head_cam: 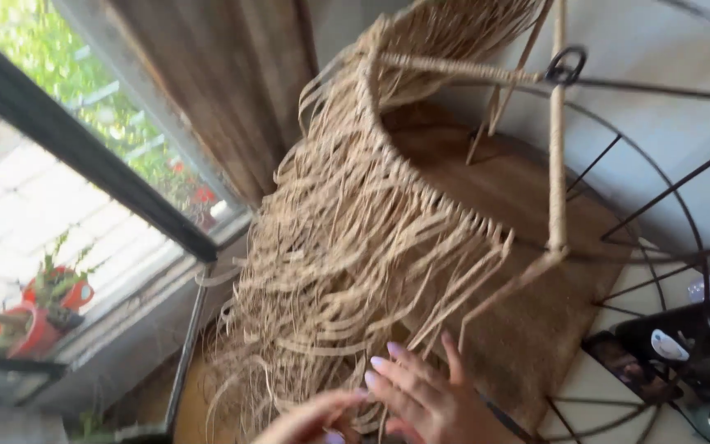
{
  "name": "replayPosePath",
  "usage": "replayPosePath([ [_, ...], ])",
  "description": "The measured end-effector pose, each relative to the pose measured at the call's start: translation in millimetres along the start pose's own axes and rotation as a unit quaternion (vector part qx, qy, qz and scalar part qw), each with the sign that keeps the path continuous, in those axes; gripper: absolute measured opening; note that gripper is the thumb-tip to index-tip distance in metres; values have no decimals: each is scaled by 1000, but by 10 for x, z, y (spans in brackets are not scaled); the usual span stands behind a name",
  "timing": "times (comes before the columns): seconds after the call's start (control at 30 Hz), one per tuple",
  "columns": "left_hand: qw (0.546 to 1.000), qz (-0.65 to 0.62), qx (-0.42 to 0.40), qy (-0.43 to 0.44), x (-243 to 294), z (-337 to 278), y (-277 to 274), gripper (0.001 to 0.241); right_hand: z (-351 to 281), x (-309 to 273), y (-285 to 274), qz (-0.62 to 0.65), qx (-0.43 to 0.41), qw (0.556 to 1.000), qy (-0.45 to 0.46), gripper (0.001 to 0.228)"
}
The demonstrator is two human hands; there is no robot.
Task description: The person is weaving and knotting long fiber strands onto a circular metal frame to create a decorative item.
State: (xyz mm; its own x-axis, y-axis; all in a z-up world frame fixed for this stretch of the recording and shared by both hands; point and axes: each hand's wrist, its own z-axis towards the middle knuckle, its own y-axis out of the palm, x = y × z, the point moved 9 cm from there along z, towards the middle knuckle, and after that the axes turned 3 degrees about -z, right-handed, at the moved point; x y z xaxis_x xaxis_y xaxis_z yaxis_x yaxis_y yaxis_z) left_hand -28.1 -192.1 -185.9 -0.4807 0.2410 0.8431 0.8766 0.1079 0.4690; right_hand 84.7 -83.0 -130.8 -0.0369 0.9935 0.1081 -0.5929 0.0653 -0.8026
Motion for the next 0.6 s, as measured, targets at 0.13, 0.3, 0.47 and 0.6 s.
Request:
replayPosePath([
  [0.13, 950, 68, 244, -183, -601, -522, -1760, 52, -82, -11, 118, 111, -4, 992, 60, 34],
  [0.3, 681, 478, 535, -146, 663, -1769, -2041, 48, 111, -120, 146, 124, 33, 984, 125, 18],
  [0.47, 147, 770, 621, 2, 843, -1198, -2111, 48, 160, -184, 401, 102, 68, 971, 207, 21],
  [0.6, 377, 760, 489, 204, 1016, -486, -889, 57, 155, -369, 549, 99, 58, 970, 213, 33],
])
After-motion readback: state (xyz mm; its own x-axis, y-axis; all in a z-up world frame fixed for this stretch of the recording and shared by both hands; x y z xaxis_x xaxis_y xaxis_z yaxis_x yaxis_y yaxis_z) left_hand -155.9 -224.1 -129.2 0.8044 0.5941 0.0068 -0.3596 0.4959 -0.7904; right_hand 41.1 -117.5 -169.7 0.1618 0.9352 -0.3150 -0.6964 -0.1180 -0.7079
